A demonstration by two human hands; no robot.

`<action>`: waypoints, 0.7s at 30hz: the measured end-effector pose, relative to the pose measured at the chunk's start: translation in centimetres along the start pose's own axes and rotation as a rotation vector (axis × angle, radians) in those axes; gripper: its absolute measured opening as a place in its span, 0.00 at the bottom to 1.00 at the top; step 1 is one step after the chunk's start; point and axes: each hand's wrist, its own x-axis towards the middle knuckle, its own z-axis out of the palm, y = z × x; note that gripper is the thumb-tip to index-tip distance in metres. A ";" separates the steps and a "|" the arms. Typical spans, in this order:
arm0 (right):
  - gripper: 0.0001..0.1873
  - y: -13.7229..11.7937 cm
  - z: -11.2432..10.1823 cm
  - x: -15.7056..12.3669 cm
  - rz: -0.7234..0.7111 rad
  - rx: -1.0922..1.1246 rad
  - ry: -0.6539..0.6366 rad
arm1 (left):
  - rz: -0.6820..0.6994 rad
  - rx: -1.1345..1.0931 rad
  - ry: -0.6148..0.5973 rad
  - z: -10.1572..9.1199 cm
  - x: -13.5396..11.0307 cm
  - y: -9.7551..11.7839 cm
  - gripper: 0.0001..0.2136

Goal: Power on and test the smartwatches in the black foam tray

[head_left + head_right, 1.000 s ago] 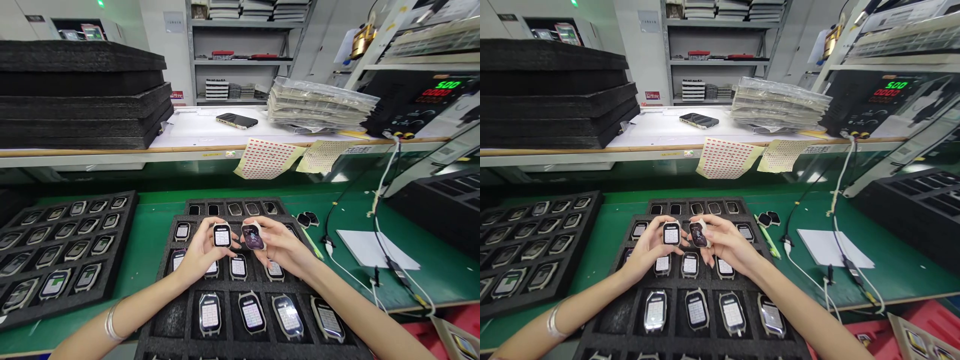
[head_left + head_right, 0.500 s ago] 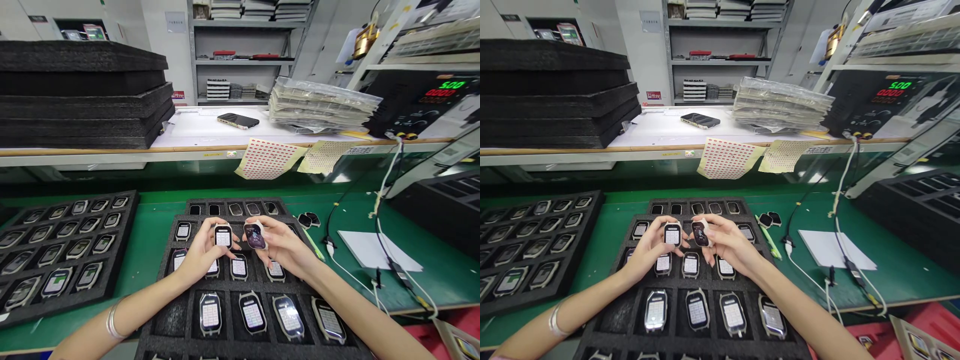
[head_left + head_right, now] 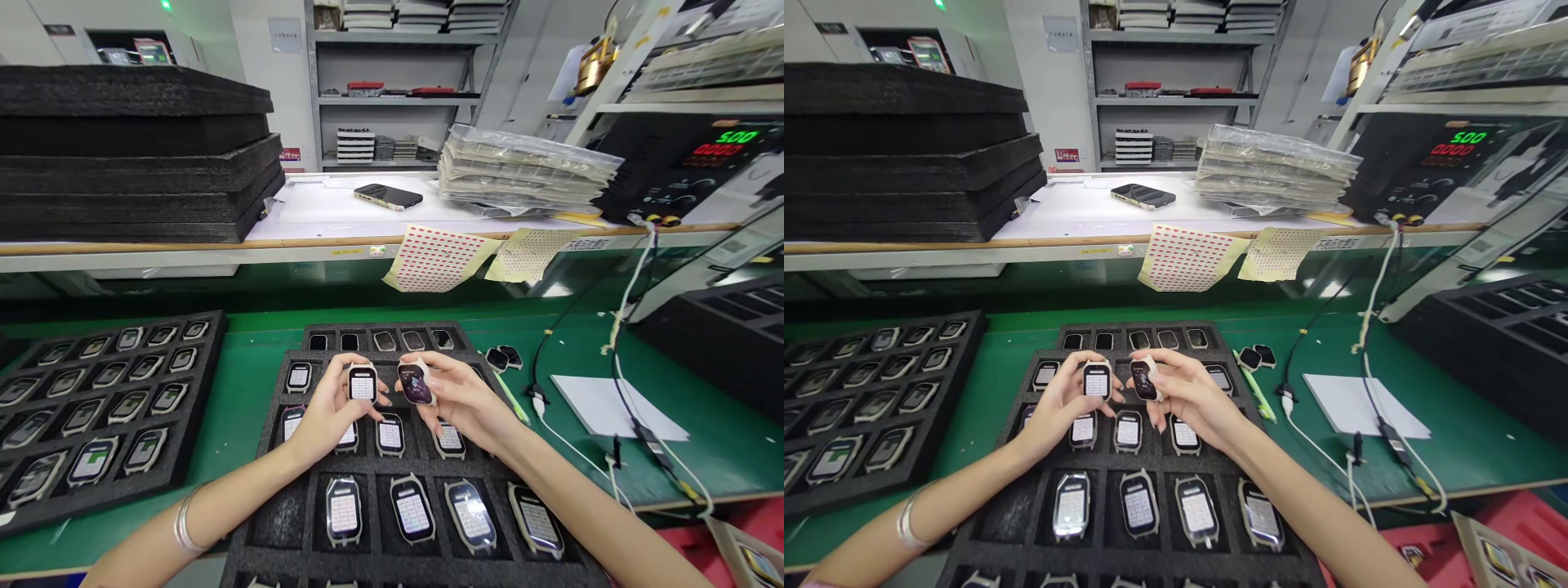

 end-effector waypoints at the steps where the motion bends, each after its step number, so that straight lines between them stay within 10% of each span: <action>1: 0.17 0.0 0.0 0.0 -0.006 0.003 -0.008 | 0.000 0.002 0.002 0.0 0.0 0.0 0.16; 21: 0.26 0.2 0.1 -0.1 0.099 -0.104 -0.008 | -0.039 0.014 0.033 -0.2 0.0 -0.2 0.15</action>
